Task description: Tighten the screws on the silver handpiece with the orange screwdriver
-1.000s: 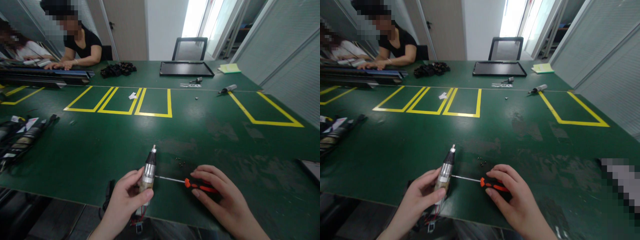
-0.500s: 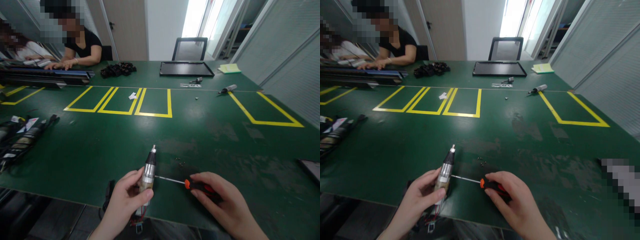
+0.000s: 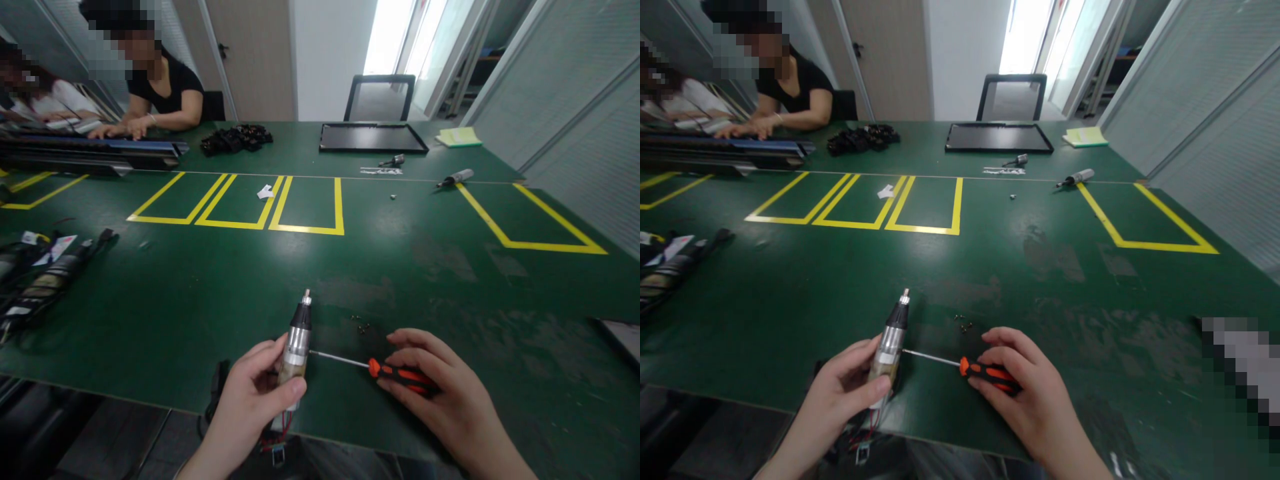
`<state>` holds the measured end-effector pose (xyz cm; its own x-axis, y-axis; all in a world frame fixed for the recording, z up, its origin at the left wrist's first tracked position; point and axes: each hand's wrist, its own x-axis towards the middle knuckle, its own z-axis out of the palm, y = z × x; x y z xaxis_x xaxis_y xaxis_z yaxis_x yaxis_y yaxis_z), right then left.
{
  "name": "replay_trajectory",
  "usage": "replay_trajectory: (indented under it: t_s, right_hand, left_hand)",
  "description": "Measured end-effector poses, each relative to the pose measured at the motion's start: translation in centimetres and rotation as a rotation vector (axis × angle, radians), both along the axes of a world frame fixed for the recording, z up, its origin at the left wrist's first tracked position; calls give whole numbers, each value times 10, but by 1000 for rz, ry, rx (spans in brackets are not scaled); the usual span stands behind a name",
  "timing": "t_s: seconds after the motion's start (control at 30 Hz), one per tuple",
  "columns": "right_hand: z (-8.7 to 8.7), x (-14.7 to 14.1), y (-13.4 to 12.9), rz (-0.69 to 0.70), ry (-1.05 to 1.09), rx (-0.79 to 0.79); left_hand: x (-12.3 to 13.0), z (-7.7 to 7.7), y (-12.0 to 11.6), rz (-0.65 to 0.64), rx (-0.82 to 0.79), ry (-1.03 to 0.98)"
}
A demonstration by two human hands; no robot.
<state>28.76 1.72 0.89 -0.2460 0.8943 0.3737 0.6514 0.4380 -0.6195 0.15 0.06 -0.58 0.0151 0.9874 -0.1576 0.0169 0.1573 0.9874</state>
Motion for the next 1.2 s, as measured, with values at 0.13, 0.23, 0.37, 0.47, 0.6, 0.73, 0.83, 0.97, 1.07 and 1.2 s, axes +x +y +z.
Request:
replay_trajectory:
  t_s: [0.13, 0.23, 0.37, 0.47, 0.6, 0.73, 0.83, 0.97, 1.07, 1.2]
  right_hand:
    - [4, -1, 1, 40, 18, -15]
    - [6, -3, -1, 46, 16, -79]
    - [10, -4, -3, 49, 24, -90]
    - [12, -3, -4, 81, 64, -73]
    - [8, 1, -6, 75, 55, -23]
    - [2, 4, -6, 16, 37, 16]
    - [0, 4, -6, -8, 37, 12]
    - [1, 3, -5, -7, 29, 22]
    - [5, 2, -5, 29, 30, 12]
    - [7, 2, -8, 11, 31, -73]
  left_hand:
    - [0, 1, 0, -2, -10, 5]
    - [0, 2, 0, 15, -9, 15]
    - [0, 2, 0, -1, -15, 8]
    - [0, 1, 0, -1, -18, 14]
    - [0, 1, 1, 5, -20, 3]
    - [0, 2, 1, 17, -17, 5]
    - [0, 3, 0, 10, -12, 9]
    - [0, 1, 0, -12, -6, 5]
    - [-1, 0, 0, -12, -4, 3]
    - [0, 1, 0, -12, -3, 16]
